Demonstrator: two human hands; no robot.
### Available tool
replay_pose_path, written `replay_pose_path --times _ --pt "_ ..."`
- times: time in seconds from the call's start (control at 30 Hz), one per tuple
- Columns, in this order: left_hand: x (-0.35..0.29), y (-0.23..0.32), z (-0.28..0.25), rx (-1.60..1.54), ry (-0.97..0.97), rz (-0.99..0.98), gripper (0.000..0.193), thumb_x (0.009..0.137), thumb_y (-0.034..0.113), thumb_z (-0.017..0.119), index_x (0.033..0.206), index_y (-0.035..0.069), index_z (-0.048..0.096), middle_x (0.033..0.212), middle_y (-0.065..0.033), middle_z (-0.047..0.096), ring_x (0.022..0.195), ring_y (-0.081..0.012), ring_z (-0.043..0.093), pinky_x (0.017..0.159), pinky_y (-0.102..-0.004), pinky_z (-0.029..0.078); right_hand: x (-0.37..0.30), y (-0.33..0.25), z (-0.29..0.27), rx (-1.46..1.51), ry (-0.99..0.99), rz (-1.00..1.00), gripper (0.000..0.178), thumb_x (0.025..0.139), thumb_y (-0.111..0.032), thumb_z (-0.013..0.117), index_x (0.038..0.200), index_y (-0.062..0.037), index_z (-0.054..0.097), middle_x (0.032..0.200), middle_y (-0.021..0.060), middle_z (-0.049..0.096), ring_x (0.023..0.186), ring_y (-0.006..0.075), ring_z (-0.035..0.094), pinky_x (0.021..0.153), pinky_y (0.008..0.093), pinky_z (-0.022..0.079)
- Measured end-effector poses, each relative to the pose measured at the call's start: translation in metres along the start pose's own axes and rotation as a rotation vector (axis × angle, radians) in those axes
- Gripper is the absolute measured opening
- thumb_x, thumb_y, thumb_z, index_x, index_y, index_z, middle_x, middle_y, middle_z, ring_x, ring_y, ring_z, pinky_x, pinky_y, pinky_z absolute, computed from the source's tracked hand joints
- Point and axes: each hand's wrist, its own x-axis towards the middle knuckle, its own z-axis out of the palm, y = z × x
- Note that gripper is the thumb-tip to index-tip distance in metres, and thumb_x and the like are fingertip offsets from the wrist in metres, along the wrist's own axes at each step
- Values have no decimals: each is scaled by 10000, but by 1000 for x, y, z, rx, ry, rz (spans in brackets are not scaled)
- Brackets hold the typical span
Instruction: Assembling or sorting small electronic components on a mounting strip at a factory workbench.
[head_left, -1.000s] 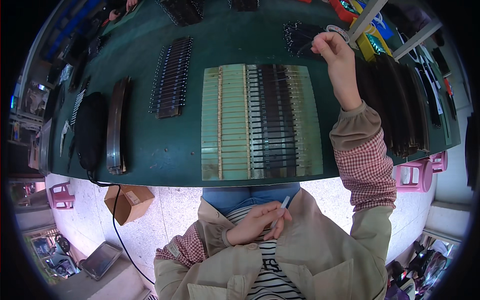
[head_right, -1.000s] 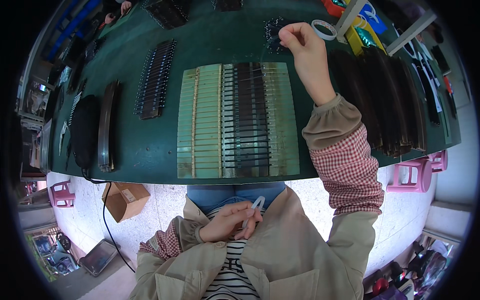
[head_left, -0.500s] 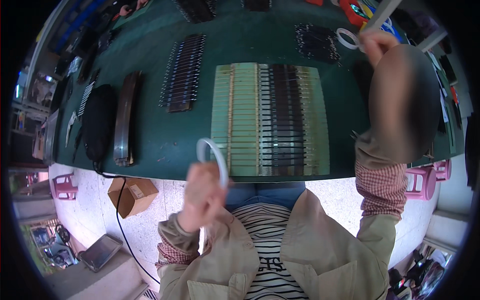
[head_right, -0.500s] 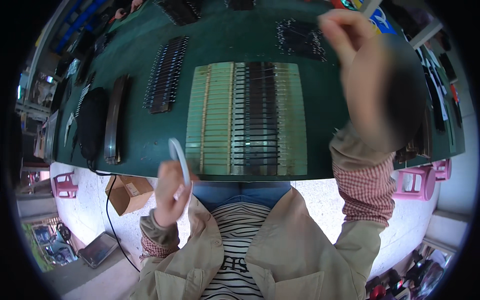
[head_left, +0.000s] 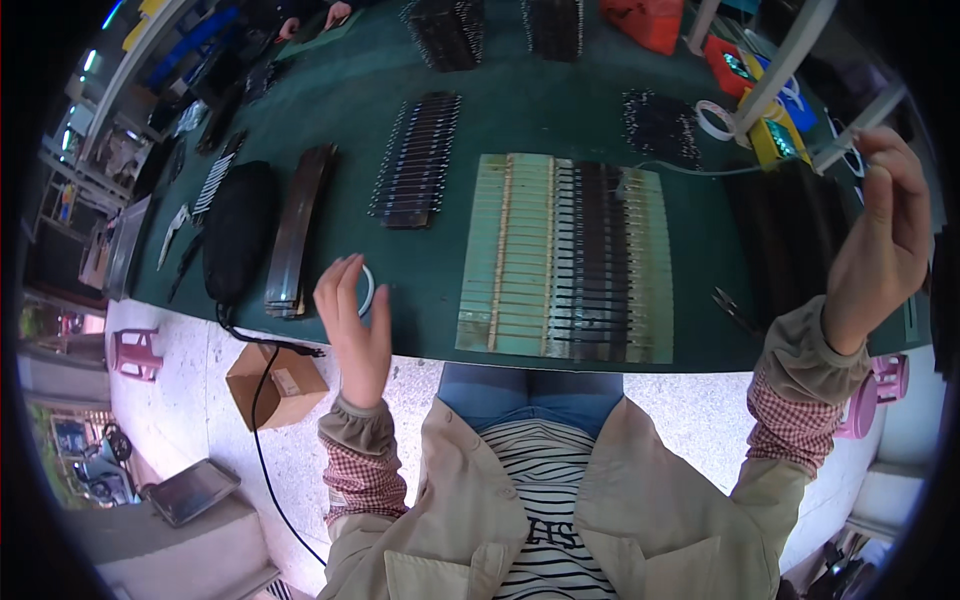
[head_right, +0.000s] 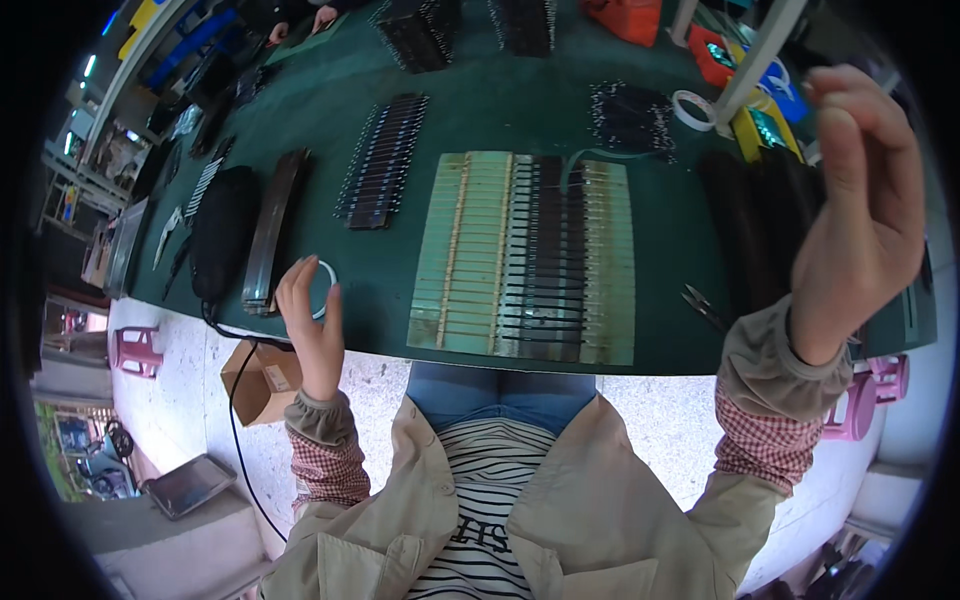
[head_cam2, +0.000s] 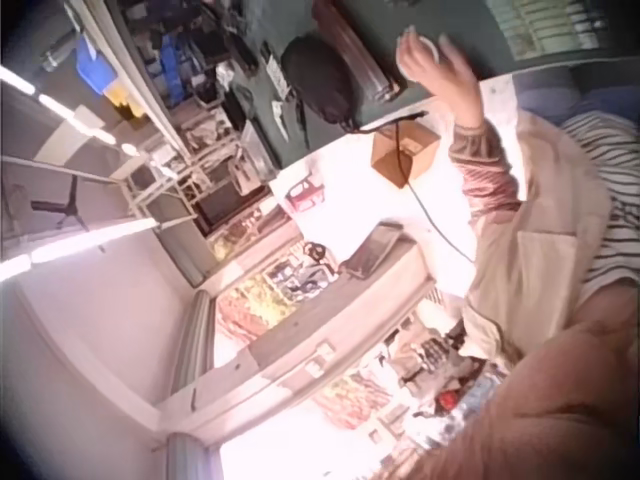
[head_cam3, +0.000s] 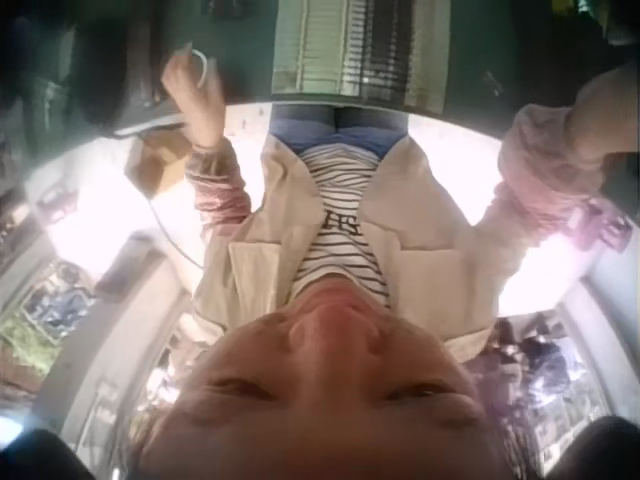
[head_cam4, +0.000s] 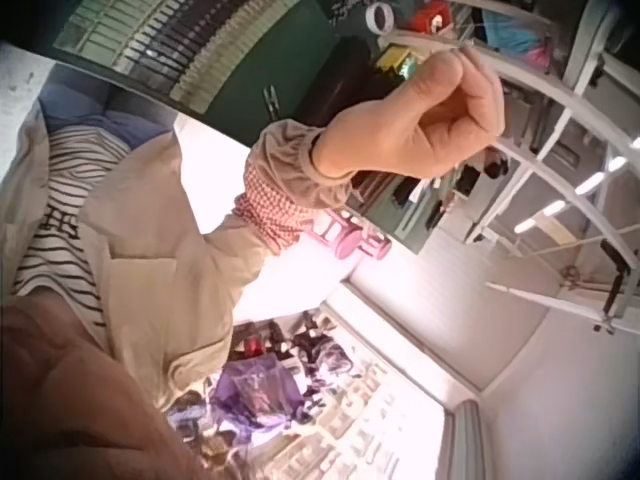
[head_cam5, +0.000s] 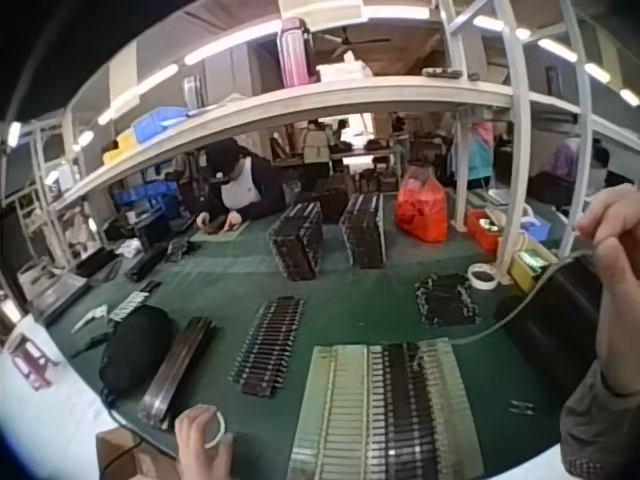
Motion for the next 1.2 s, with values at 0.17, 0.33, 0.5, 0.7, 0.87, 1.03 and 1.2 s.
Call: replay_pose_path --times 0.17,0.33,0.5,0.7,0.87,1.03,1.2 --pt "28 81 45 -914 -274 -50 644 822 124 694 1377 13 387 1356 -147 472 1255 -252 442 1048 -367 347 13 -14 8 26 -48 14 178 974 -117 510 1081 -11 605 1122 151 622 1052 236 609 991 324 445" --pt "45 143 76 -1152 -444 -77 532 899 101 599 1369 -2 371 1231 -138 575 1150 -217 546 1006 -336 398 22 -19 8 -111 -78 48 183 966 -120 529 1082 -10 618 1108 142 634 1043 224 615 980 305 448" --pt "35 140 68 -1364 -737 -322 332 998 129 426 1283 -38 464 983 -130 665 918 -183 637 889 -303 463 28 6 -4 -138 -57 57 192 947 -146 570 1065 -11 641 1077 120 655 1035 199 617 979 283 440" --pt "12 126 54 -1378 -761 -258 353 1024 183 354 1230 -47 525 859 -120 656 768 -166 624 769 -287 481 23 43 -2 -129 -28 166 208 931 -189 605 1045 -24 662 1048 82 668 1012 153 611 961 246 421" --pt "9 115 50 -1485 -801 -171 368 1023 179 339 1241 -53 523 846 -116 647 764 -173 615 752 -289 479 14 60 11 -62 -31 375 215 927 -210 613 1037 -34 668 1032 45 666 982 117 596 934 230 408" --pt "11 109 52 -1573 -885 -261 322 1013 139 392 1243 -24 547 862 -102 640 759 -162 601 762 -294 480 9 76 13 3 -41 457 214 929 -211 611 1031 -32 667 1022 32 662 973 109 589 926 231 409" --pt "11 103 65 -1545 -831 -380 324 969 93 479 1270 -23 508 976 -118 631 873 -185 612 823 -311 479 11 65 19 29 -88 462 202 926 -201 615 1020 -29 663 1021 37 661 975 111 589 925 232 413"
